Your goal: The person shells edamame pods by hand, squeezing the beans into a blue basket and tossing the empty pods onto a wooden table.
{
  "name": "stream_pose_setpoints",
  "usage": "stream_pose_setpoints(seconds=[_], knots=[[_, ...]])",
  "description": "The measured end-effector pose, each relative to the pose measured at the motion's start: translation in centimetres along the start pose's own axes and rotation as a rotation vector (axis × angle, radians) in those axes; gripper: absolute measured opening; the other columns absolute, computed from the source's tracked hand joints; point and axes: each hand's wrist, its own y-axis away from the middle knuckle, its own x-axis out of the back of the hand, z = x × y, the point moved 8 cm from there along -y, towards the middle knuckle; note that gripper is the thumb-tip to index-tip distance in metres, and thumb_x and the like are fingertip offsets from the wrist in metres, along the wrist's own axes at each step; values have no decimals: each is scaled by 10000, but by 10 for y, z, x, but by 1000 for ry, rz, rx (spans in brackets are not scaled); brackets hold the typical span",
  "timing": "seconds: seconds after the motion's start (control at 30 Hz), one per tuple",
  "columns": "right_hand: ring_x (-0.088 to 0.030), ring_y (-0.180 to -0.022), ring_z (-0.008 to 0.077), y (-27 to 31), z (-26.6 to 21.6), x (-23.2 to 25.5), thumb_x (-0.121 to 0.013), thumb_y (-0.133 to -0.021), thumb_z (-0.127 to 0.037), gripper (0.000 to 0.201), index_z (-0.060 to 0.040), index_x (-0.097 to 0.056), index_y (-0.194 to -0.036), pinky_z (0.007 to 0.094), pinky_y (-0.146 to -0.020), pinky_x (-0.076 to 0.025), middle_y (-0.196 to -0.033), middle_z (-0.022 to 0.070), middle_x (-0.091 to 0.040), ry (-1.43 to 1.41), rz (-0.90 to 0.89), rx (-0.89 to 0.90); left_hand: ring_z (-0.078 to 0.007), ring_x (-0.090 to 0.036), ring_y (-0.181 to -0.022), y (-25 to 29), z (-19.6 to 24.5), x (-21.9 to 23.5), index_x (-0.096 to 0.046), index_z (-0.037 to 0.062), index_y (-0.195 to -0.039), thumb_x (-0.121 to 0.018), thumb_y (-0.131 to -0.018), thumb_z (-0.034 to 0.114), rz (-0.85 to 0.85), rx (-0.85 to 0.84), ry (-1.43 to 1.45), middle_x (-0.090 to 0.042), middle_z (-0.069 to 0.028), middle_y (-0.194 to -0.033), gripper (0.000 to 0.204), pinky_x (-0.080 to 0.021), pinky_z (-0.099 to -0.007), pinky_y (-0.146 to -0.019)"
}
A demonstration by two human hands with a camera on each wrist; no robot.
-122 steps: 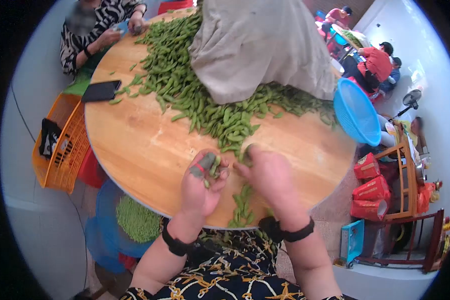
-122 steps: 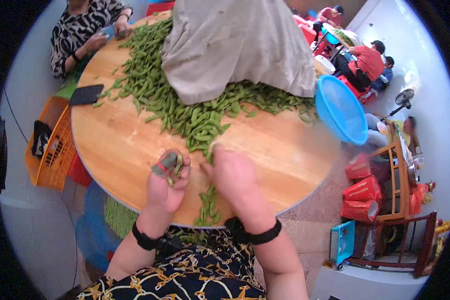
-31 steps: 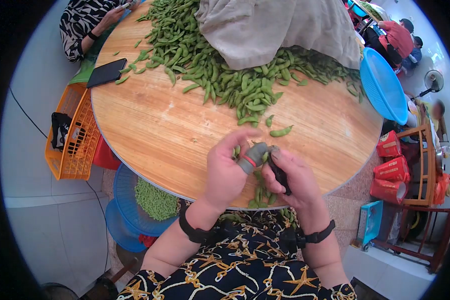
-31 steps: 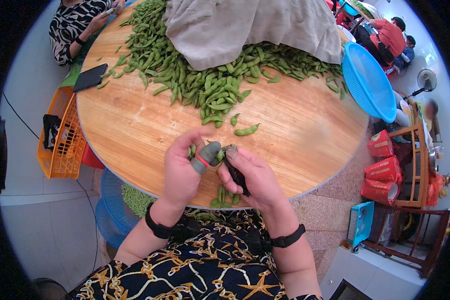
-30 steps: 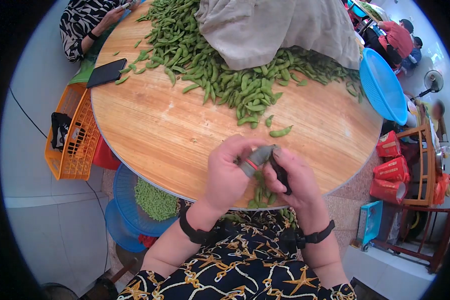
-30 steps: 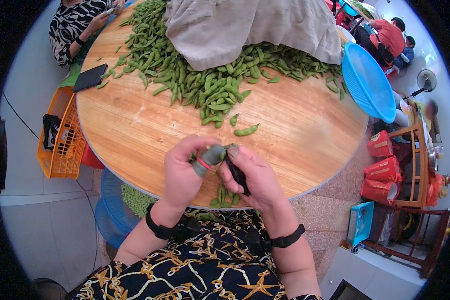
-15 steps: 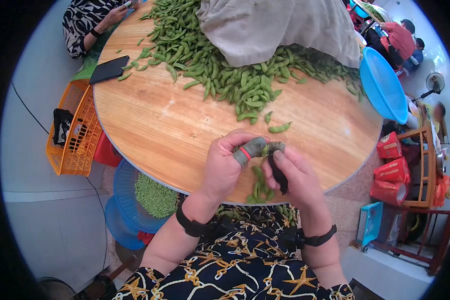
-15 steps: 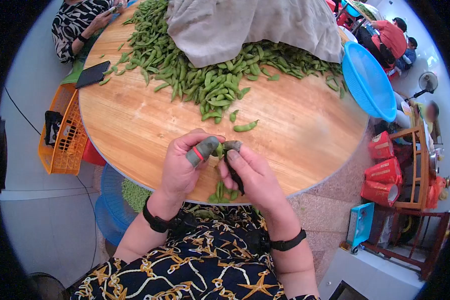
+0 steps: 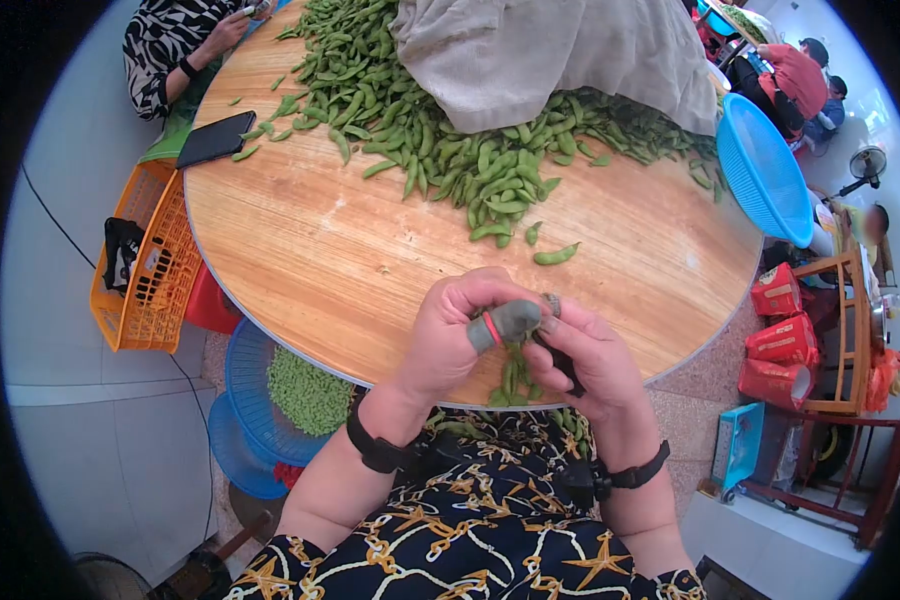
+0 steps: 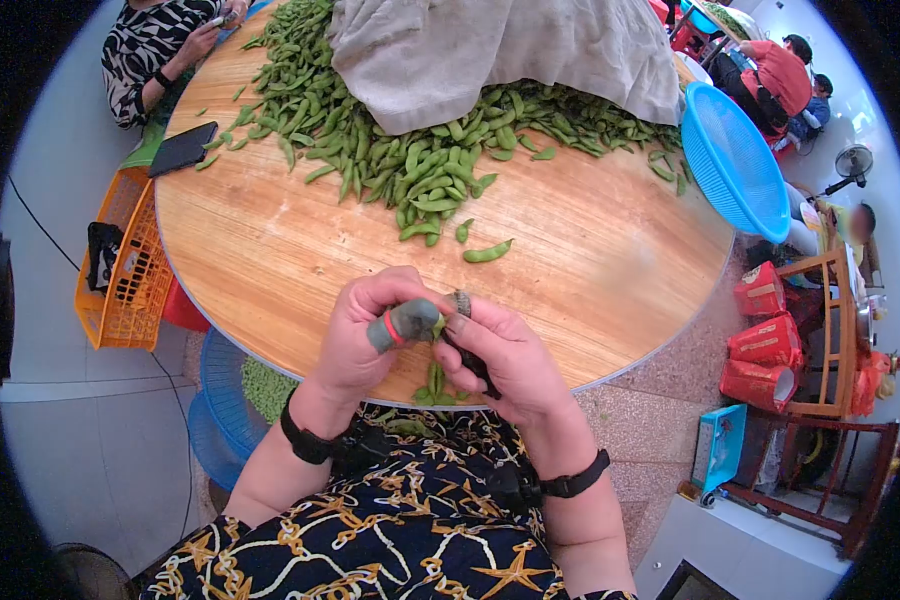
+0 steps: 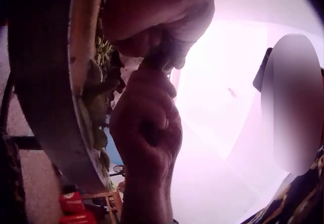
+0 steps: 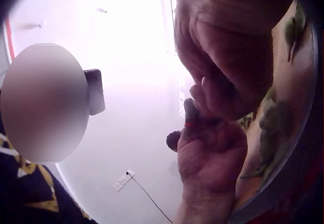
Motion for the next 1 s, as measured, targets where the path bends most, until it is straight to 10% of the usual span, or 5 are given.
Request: stream_pose_setpoints(seconds=[0.13,0.3,0.43,0.73,1.0], knots=[[-397,-478,26,1,1,-2,-451,-913,-176,159,-55,-551,-938,165,-427,-300,-658,-30,-500,-86,46,-20,-83,-551,-753,-1,-7,-9,-625,21,-886,-644,-788,67,-22,50,108,-594,-19,-792,110,-439,-217,-685],[-439,-500,28,-1,-34,12,-507,-886,-183,166,-44,-585,-837,167,-444,-335,-609,-28,-508,891,405,423,-36,-486,-640,1,-21,13,-543,48,-931,-633,-799,67,270,97,-37,-526,36,-742,161,-410,-178,-575],[-446,-497,46,-14,-33,20,-517,-872,-182,188,-17,-580,-805,187,-452,-360,-584,-15,-493,450,302,147,-29,-463,-589,2,-18,17,-559,30,-921,-610,-817,71,298,69,1,-533,44,-747,123,-388,-166,-536],[-586,-629,343,-54,-87,-5,-601,-760,-311,302,-17,-555,-704,427,-567,-459,-641,175,-587,2067,575,406,-49,-497,-672,4,-23,22,-594,19,-986,-435,-768,-101,292,89,139,-558,1,-791,297,-380,-161,-564],[-550,-517,171,-16,-87,16,-619,-779,-182,182,-10,-600,-834,304,-482,-422,-557,54,-554,1370,505,483,-33,-511,-626,5,-29,0,-605,18,-982,-603,-811,64,101,254,-131,-564,38,-763,178,-400,-165,-544]])
